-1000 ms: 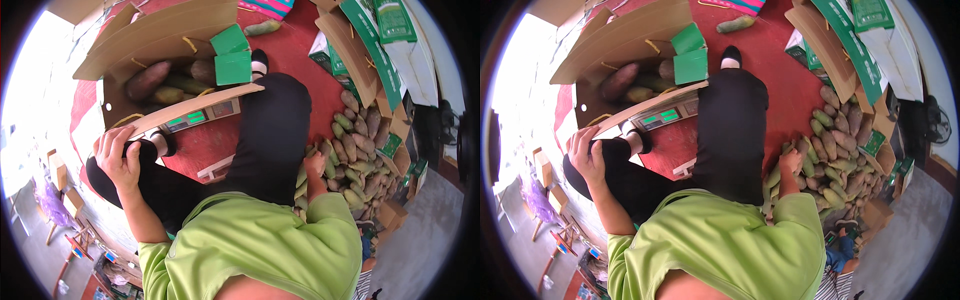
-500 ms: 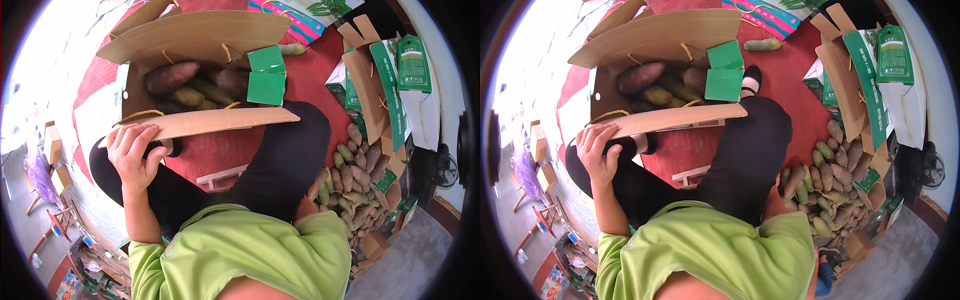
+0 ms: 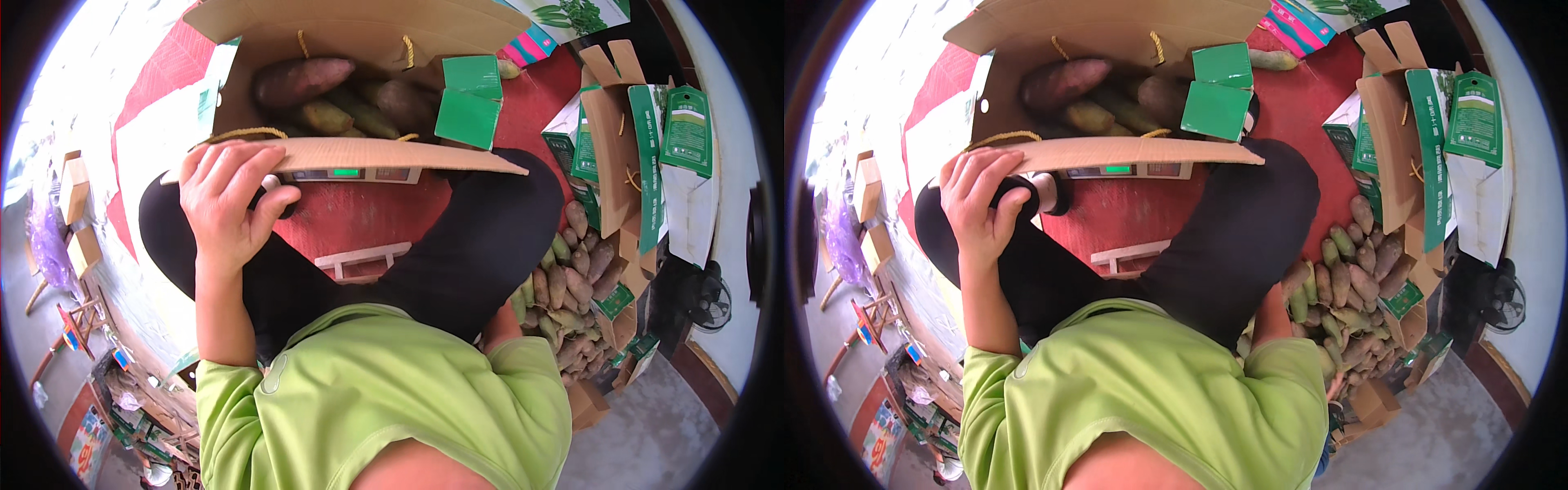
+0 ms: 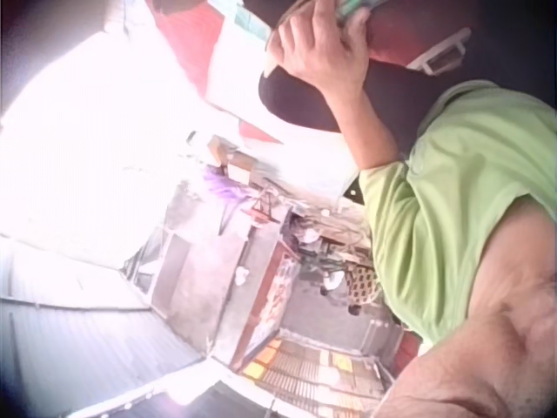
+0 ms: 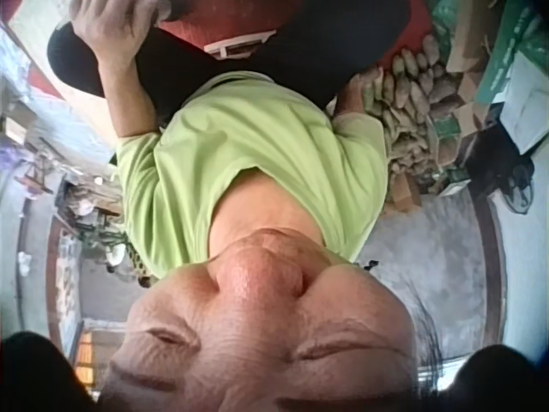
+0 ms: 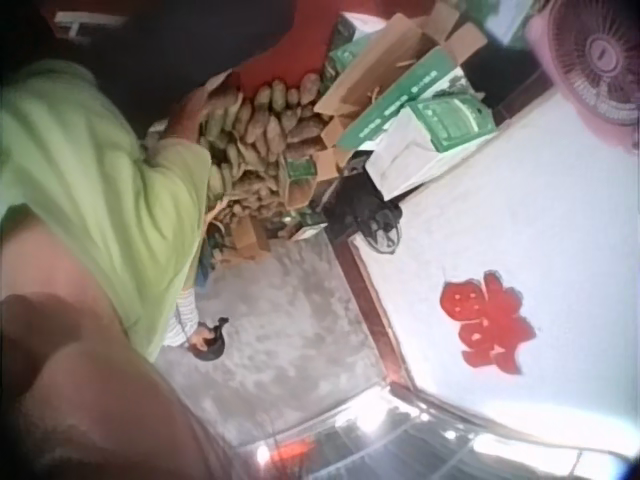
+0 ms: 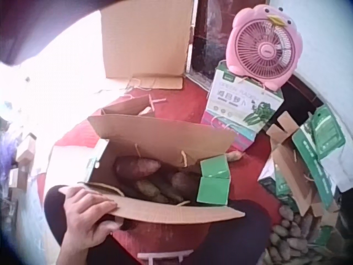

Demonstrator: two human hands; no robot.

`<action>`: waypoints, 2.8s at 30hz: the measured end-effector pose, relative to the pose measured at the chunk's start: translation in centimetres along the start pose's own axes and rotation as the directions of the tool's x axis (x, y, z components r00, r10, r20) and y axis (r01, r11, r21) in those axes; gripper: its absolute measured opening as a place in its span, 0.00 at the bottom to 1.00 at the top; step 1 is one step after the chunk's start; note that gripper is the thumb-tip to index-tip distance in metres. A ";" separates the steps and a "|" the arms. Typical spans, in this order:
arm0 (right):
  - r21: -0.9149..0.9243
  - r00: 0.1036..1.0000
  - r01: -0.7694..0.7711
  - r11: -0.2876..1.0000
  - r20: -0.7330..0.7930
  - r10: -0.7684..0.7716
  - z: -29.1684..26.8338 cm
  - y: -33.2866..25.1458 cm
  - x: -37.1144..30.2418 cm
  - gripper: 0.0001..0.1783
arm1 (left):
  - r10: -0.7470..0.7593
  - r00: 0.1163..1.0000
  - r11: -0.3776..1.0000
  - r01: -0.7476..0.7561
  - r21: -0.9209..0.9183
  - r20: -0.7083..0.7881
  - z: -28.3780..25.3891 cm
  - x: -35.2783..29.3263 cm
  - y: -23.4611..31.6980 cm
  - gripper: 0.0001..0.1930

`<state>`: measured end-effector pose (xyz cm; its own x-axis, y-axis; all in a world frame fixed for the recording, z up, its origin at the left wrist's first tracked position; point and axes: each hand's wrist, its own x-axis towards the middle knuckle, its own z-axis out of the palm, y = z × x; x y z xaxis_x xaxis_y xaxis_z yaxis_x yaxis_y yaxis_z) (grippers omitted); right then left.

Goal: Pack vegetables into boxes and weigh them on a scale.

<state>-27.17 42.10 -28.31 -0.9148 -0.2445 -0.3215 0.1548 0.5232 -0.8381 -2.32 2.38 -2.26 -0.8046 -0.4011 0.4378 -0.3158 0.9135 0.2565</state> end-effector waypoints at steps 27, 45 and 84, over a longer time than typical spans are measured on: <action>0.265 0.506 0.515 0.815 0.673 -0.539 11.2 -43.1 -3.7 0.33 | 0.021 0.973 0.999 -0.014 0.030 -0.228 -0.1 -1.2 -1.1 0.14; 0.284 0.802 0.481 0.830 0.241 -0.547 5.5 -36.2 8.4 0.15 | -0.007 0.959 0.998 0.024 0.058 -0.282 -0.1 -1.6 -1.6 0.17; 0.213 0.811 0.454 0.865 0.303 -0.501 5.9 -35.3 10.2 0.17 | 0.019 0.960 0.998 0.000 0.066 -0.278 0.3 -1.3 -1.0 0.18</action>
<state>-39.77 16.28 -4.60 -0.7062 -0.7076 0.0252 -0.2020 0.1672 -0.9650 -1.08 2.02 -3.30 -0.6391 -0.3872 0.6646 -0.3484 0.9160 0.1986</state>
